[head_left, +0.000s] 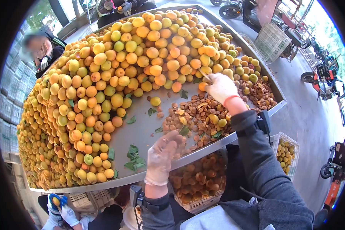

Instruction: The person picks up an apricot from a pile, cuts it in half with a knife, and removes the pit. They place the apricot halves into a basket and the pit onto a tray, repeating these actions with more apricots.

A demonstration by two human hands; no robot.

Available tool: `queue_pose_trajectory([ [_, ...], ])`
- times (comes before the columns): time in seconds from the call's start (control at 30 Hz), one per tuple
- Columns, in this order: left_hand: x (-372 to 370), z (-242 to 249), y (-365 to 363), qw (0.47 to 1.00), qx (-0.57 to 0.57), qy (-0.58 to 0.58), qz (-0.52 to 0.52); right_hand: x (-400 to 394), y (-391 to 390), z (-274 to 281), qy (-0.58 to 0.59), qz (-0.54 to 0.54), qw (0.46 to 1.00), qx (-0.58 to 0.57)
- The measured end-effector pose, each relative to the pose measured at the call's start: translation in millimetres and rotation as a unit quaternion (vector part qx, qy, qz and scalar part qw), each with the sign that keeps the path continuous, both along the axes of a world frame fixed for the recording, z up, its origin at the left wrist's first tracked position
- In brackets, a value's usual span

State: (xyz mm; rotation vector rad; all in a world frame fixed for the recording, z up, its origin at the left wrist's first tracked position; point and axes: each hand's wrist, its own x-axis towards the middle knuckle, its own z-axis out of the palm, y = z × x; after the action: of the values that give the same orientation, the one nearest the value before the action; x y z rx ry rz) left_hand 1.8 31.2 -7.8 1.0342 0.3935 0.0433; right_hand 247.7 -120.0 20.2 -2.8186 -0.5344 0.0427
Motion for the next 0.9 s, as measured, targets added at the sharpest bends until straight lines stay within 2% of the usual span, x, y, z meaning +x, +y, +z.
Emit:
queue_pose_trajectory([
  [0.07, 1, -3, 7, 0.994, -0.016, 0.033, 0.103, 10, 11, -27, 0.013, 0.003, 0.995, -0.098],
  [0.17, -1, -2, 11, 0.991, -0.025, 0.003, 0.133, 17, 19, -44, -0.003, 0.000, 0.994, -0.114],
  [0.27, -1, -1, 10, 0.993, -0.020, 0.014, 0.117, 22, 14, -45, 0.001, 0.013, 0.995, -0.096],
  [0.3, 2, -2, 10, 0.993, -0.020, 0.013, 0.118, 8, 13, -25, 0.091, 0.068, 0.992, 0.063],
  [0.33, 4, -4, 9, 0.994, -0.017, 0.011, 0.110, -8, 12, -7, 0.178, 0.120, 0.952, 0.218],
  [0.4, 9, -2, 9, 0.995, -0.012, 0.009, 0.103, -49, 13, 13, 0.244, 0.210, 0.876, 0.360],
  [0.47, 11, 3, 10, 0.998, -0.029, 0.056, 0.021, -80, 11, 32, 0.266, 0.323, 0.853, 0.312],
  [0.5, 10, 0, 9, 0.998, -0.027, 0.057, 0.021, -92, 10, 36, 0.296, 0.322, 0.852, 0.287],
  [0.53, 10, -6, 9, 0.995, -0.095, 0.043, 0.003, -100, 10, 37, 0.326, 0.321, 0.850, 0.262],
  [0.57, 10, -10, 7, 0.986, -0.164, 0.029, -0.016, -101, 9, 32, 0.282, 0.362, 0.856, 0.239],
  [0.67, 9, -7, -1, 0.989, -0.144, -0.015, 0.010, -101, 6, 31, 0.302, 0.345, 0.861, 0.220],
  [0.7, 8, -3, -2, 0.989, -0.144, -0.015, 0.010, -102, 4, 32, 0.286, 0.336, 0.862, 0.249],
  [0.73, 8, 3, -2, 0.983, -0.179, -0.033, 0.024, -104, 3, 36, 0.287, 0.335, 0.862, 0.251],
  [0.77, 7, 7, -2, 0.975, -0.214, -0.051, 0.037, -108, 1, 42, 0.315, 0.242, 0.857, 0.327],
  [0.8, 7, 6, -2, 0.975, -0.213, -0.050, 0.036, -112, -1, 48, 0.338, 0.146, 0.840, 0.399],
  [0.83, 7, 4, -1, 0.966, -0.232, -0.101, 0.046, -115, -10, 53, 0.401, 0.053, 0.768, 0.496],
  [0.87, 7, 1, 0, 0.954, -0.252, -0.151, 0.055, -116, -14, 29, 0.432, -0.002, 0.610, 0.665],
  [0.9, 6, -1, 2, 0.954, -0.251, -0.152, 0.055, -127, -14, 29, 0.449, -0.081, 0.563, 0.689],
])
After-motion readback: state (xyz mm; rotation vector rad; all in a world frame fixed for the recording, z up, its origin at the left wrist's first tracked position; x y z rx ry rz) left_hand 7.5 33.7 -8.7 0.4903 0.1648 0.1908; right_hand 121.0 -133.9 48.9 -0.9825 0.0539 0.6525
